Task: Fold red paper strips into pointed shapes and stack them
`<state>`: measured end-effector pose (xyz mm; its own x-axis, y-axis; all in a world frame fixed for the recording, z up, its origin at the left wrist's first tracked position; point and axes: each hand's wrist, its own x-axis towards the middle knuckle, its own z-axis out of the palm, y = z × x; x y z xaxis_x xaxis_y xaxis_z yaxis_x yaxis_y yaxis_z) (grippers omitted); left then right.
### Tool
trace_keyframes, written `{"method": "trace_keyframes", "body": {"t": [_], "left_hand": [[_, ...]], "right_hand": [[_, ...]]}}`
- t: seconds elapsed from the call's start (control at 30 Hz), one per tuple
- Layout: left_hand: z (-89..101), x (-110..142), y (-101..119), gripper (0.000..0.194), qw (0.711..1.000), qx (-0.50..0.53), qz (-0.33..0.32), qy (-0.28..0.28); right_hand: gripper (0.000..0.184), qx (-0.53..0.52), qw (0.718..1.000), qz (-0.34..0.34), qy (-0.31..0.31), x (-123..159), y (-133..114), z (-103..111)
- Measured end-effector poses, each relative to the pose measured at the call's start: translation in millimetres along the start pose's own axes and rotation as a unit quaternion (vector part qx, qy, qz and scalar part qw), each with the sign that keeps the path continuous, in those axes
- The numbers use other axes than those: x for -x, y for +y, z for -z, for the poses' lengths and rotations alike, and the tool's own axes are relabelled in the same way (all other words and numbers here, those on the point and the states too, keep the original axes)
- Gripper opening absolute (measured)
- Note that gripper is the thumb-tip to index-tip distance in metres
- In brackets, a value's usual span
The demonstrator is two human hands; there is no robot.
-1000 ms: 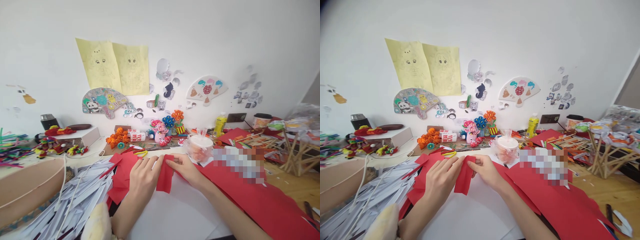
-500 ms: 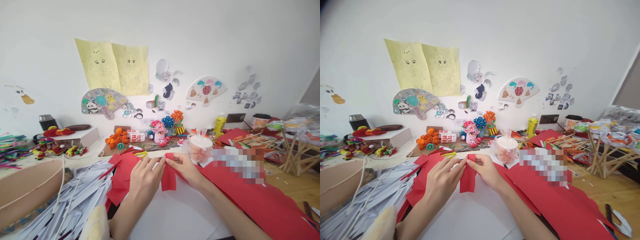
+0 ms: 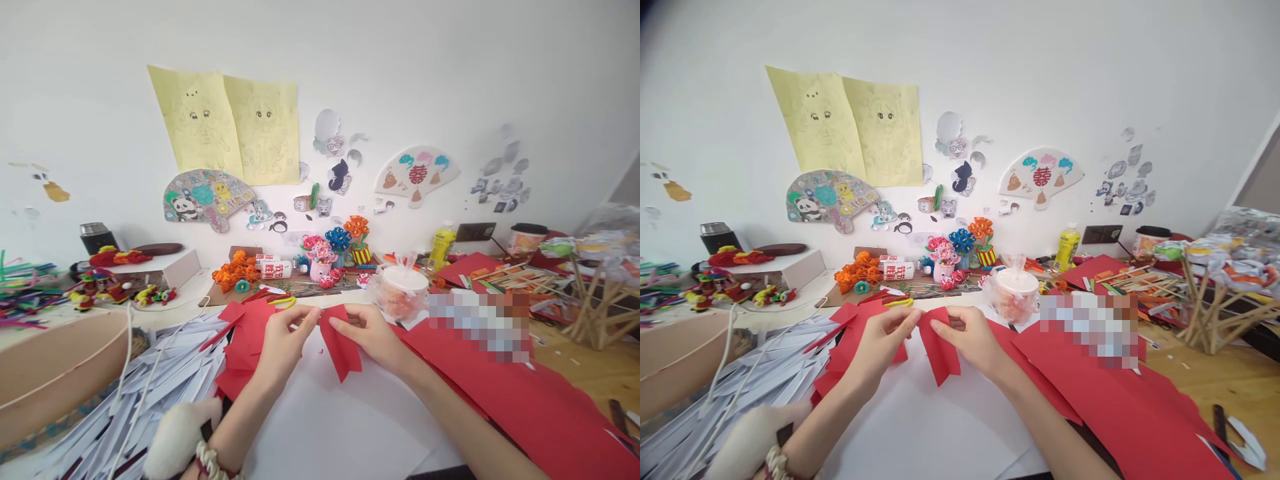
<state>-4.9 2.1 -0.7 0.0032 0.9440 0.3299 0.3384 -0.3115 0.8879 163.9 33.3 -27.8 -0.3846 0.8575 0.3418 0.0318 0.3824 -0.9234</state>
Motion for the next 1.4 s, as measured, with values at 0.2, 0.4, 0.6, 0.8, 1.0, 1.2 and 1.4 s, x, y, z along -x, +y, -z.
{"method": "trace_keyframes", "body": {"t": [0.2,0.4,0.6,0.8,1.0,1.2,1.4], "left_hand": [[-1.6,-2.2,-4.4,0.030,1.000,0.029,0.000,-0.008],[-2.7,0.9,-0.4,0.025,0.999,0.041,0.010,0.004],[-2.4,0.4,-1.3,0.029,0.999,0.041,0.025,0.021],[-2.5,-0.5,-2.4,0.030,1.000,-0.004,0.000,0.025],[-2.8,0.6,-1.9,0.029,1.000,-0.020,-0.004,0.020],[-4.3,0.7,-1.2,0.027,1.000,-0.021,-0.004,0.023],[-1.2,-1.3,0.2,0.027,1.000,-0.027,-0.016,-0.001]], "right_hand": [[0.029,-0.039,0.999,-0.004,-0.004,1.5,-3.9,0.0],[0.024,-0.064,0.998,-0.009,0.005,1.9,-5.9,1.0],[0.028,-0.114,0.992,-0.043,-0.044,2.7,-6.9,3.1],[0.033,-0.138,0.988,-0.054,-0.049,2.8,-7.5,0.8],[0.034,-0.132,0.989,-0.063,-0.038,3.7,-10.3,-0.7],[0.032,-0.147,0.986,-0.069,-0.026,4.5,-10.1,-2.1],[0.031,-0.126,0.988,-0.083,-0.023,3.6,-9.0,-1.8]]}}
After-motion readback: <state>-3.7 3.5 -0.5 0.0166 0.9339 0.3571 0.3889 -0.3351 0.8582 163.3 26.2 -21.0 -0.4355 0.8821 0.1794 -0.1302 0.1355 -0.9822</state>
